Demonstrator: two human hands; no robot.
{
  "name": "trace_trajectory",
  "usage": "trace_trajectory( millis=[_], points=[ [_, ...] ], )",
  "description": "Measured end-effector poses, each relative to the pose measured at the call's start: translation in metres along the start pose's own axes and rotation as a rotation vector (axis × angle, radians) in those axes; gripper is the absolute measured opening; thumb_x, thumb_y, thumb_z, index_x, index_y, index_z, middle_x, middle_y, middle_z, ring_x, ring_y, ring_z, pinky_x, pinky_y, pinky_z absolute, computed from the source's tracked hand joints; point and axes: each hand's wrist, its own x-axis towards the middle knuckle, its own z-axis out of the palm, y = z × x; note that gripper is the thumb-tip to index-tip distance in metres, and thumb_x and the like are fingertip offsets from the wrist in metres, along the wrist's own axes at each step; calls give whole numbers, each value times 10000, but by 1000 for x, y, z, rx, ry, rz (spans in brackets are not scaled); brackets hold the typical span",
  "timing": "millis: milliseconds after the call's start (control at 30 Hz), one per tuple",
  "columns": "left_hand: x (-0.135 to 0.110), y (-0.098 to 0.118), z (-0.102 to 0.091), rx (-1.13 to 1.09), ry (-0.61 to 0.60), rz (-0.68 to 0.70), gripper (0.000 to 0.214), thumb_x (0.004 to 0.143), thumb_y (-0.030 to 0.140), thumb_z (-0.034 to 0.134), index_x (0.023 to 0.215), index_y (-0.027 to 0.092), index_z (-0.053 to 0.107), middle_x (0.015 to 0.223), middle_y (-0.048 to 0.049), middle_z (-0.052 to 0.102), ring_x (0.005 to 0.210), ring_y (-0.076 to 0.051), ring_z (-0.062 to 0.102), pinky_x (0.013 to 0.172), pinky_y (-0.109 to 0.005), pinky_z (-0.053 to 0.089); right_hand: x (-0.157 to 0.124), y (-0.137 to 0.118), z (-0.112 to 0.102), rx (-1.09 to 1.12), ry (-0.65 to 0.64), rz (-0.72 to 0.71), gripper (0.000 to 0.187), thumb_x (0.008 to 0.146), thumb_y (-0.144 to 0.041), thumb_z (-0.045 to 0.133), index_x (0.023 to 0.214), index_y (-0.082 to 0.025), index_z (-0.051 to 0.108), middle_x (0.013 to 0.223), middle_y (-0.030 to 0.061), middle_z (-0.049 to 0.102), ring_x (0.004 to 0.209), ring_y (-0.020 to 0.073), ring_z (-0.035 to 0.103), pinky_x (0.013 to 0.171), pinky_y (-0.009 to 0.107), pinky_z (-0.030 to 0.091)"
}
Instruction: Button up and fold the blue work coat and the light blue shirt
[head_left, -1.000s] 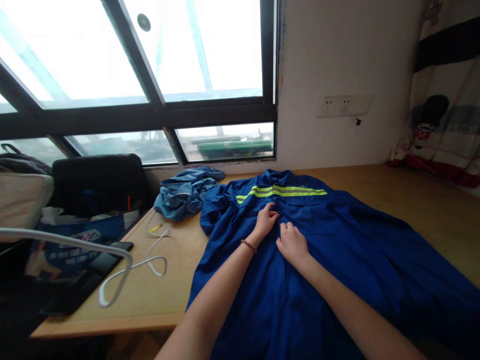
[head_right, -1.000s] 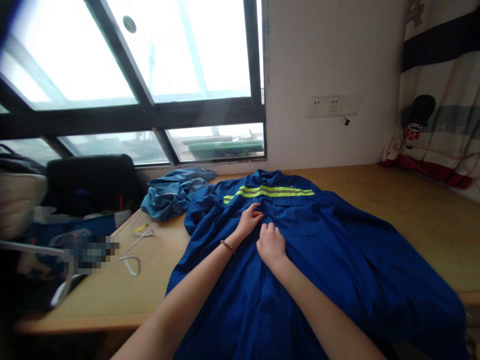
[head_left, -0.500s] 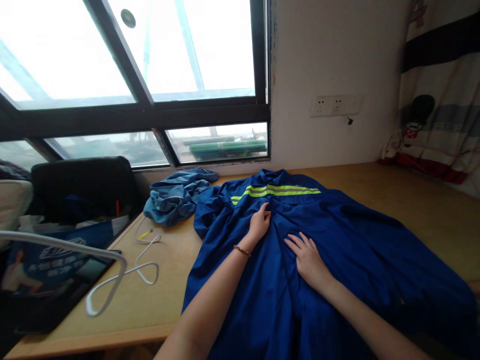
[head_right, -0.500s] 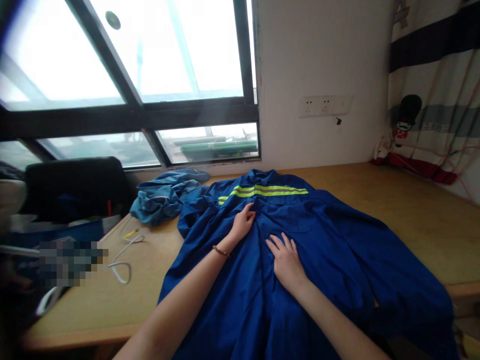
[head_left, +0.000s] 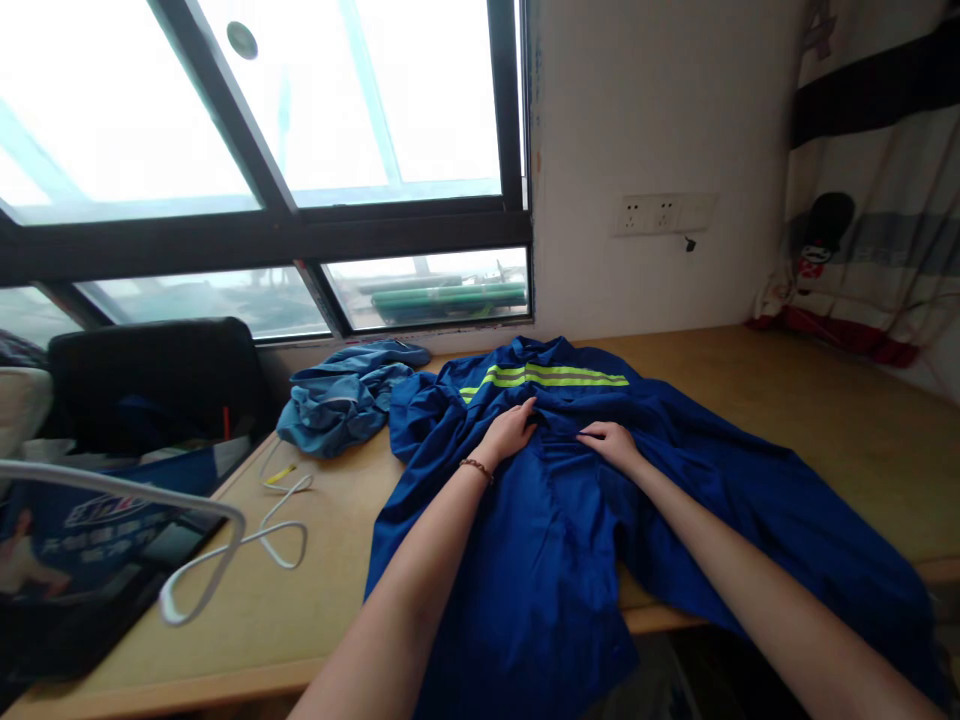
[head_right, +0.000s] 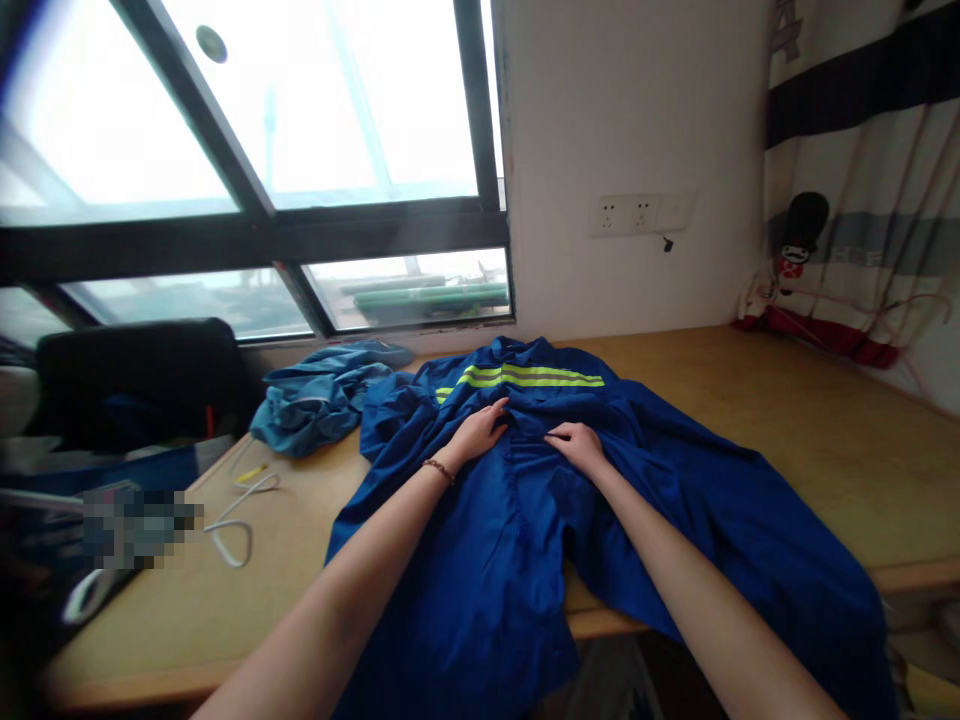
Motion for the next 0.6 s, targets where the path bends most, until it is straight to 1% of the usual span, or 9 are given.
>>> trace_trajectory(
  millis=[67,100,167,233,300,367,433,500,600],
  points=[
    [-1,1,1,12,4,-27,581,712,194,587,1266,194,410,1035,-91,622,994,-222,569,899,-317,391,1,-9,2,108,-4,140,183,615,-358,679,685,-191,703,740,53,678,756,226,609,721,338,449],
    [-2,1,1,18,4,-44,582,711,198,591,1264,195,410,1033,-94,623,987,-227,575,892,-319,394,-1,-16,5,170,-17,179,213,616,-372,676,684,-171,699,702,56,672,710,216,610,681,322,453],
    [-3,2,4,23,19,-93,549,713,208,597,1239,196,438,1044,-108,619,981,-240,580,881,-324,397,-9,-31,10,310,-81,188,268,639,-405,656,706,-148,688,664,45,660,644,179,600,618,280,446],
    [-5,3,7,-10,63,-165,486,711,208,602,1184,208,491,1065,-112,614,991,-246,576,885,-326,392,-21,-44,17,444,-199,173,301,644,-429,651,725,-141,674,652,19,647,610,143,580,582,242,429],
    [-7,5,10,-90,117,-253,426,702,195,607,1121,227,539,1080,-96,616,1010,-242,564,908,-327,376,-33,-51,23,480,-301,137,316,632,-437,660,732,-137,665,643,2,635,597,125,565,573,228,421],
    [-10,7,12,-162,148,-316,412,687,182,615,1091,239,560,1078,-80,622,1026,-239,553,933,-333,356,-41,-53,26,480,-330,125,332,612,-415,681,784,-132,669,675,7,644,642,135,580,610,240,438],
    [-13,9,12,-185,152,-341,419,680,178,617,1092,239,564,1072,-75,626,1026,-237,551,943,-339,347,-45,-51,26,514,-343,140,390,574,-358,718,890,-136,666,761,23,665,746,161,603,692,266,456],
    [-15,10,10,-163,134,-329,417,692,180,603,1104,235,562,1072,-76,627,1013,-234,558,940,-339,351,-47,-48,25,566,-392,171,468,533,-276,741,974,-148,651,835,36,675,841,186,608,765,297,458],
    [-15,12,7,-118,101,-286,396,711,169,579,1102,227,563,1045,-80,636,966,-228,581,912,-344,376,-47,-46,21,603,-430,205,481,504,-156,712,982,-166,654,878,36,680,915,202,599,824,316,451]
  ],
)
